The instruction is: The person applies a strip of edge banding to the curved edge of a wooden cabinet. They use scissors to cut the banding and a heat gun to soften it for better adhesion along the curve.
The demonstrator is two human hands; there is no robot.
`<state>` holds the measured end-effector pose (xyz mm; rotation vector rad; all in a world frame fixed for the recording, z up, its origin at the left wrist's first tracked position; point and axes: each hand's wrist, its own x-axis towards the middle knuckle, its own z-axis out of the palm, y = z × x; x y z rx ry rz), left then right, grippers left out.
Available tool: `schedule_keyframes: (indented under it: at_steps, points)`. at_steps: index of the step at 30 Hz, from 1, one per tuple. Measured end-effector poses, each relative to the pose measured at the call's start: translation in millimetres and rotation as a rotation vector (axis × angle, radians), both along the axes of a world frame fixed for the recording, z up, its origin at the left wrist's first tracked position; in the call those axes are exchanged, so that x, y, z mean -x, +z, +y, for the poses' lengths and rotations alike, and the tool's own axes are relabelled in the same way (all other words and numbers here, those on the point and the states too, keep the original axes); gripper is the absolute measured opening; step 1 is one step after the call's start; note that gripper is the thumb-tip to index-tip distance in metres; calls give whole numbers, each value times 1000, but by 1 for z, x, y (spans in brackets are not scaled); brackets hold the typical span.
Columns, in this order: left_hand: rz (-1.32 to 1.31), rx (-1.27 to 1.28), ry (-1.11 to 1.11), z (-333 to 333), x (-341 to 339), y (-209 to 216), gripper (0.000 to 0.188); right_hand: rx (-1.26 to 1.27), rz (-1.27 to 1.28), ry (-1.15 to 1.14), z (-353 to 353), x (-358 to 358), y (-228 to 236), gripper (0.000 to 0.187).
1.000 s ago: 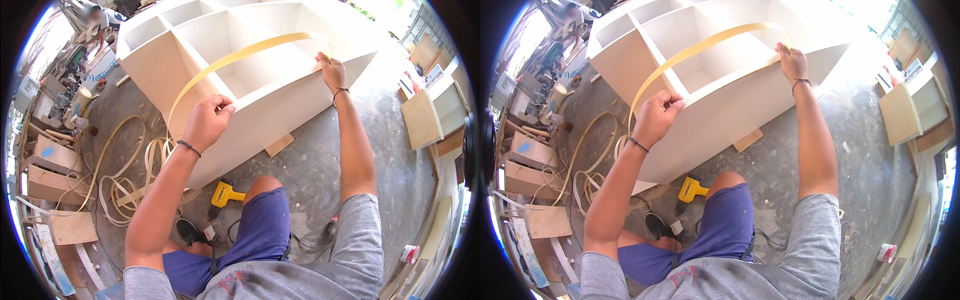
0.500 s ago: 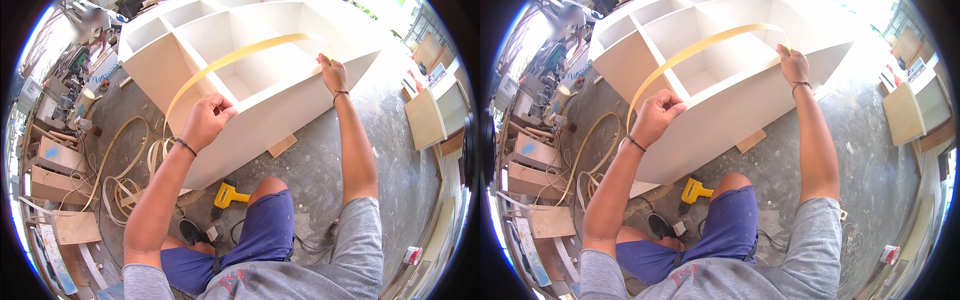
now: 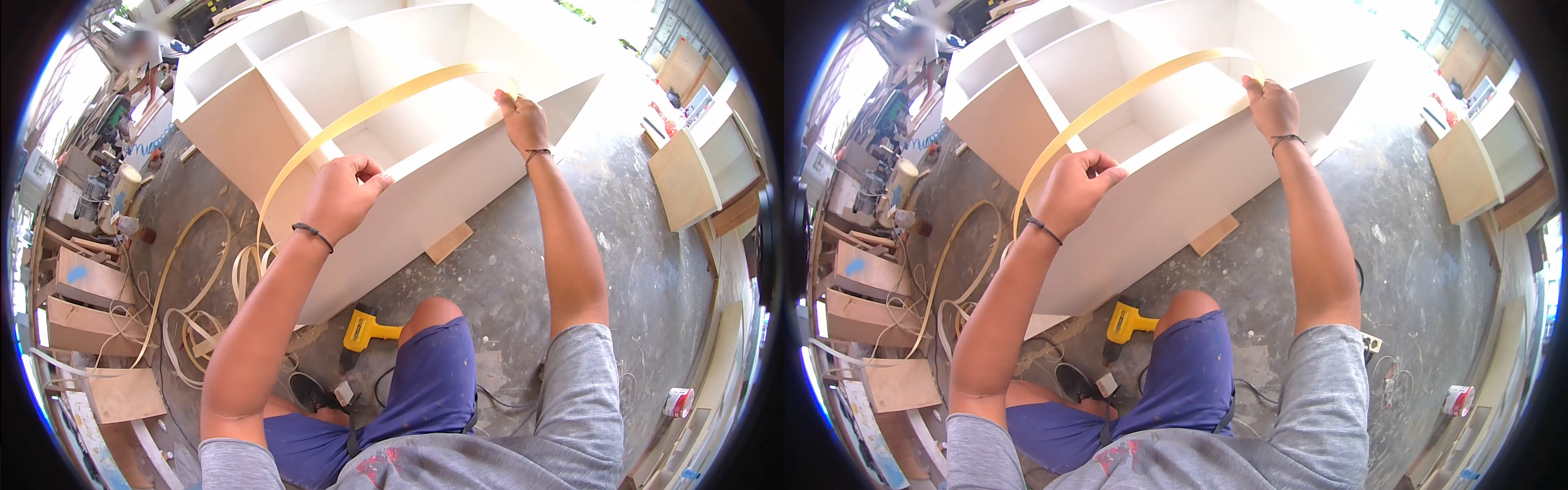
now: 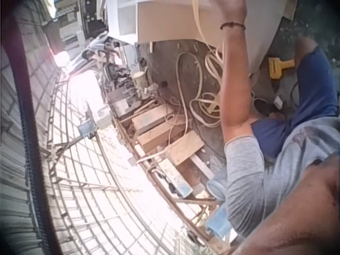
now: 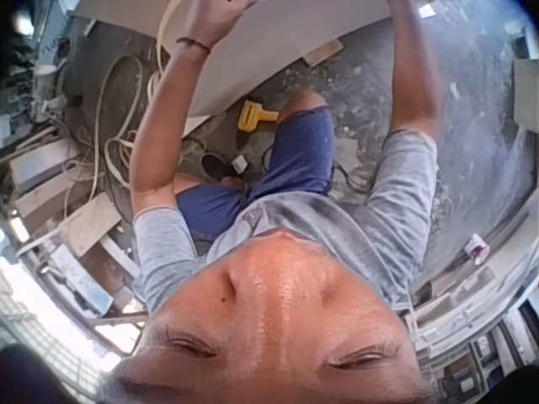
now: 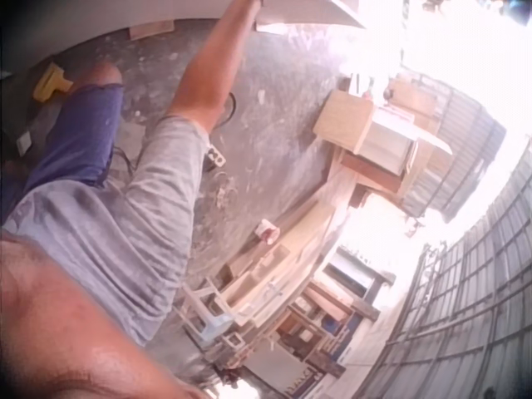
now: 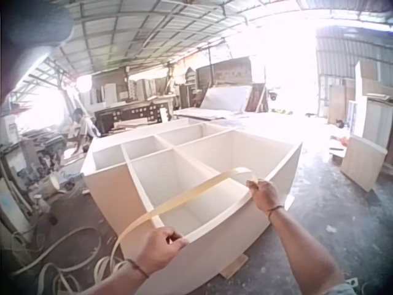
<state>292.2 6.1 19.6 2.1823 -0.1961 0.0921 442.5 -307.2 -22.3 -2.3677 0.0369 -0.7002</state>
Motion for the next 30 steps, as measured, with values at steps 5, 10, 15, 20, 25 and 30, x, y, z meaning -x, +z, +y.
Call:
schedule_keyframes:
  at_steps: [5, 10, 15, 20, 25, 30]
  points:
    - [15, -18, -21, -19, -14, 3, 23, 19, 30, -25, 3, 3, 2, 55]
    - [91, 37, -34, -36, -33, 0, 25, 17, -42, -1, 2, 1, -4, 54]
    - [278, 71, -86, -41, -55, 1, 27, 8, -148, 42, 2, 2, -8, 51]
    - [353, 88, -73, -42, -77, -5, 33, -62, -201, -14, 13, 1, -16, 46]
    - [294, -67, 11, -52, -63, 3, 39, -265, -57, 14, 21, 9, -4, 73]
    - [221, -177, 56, -56, -43, 13, 37, -391, -124, 8, 30, 31, 10, 73]
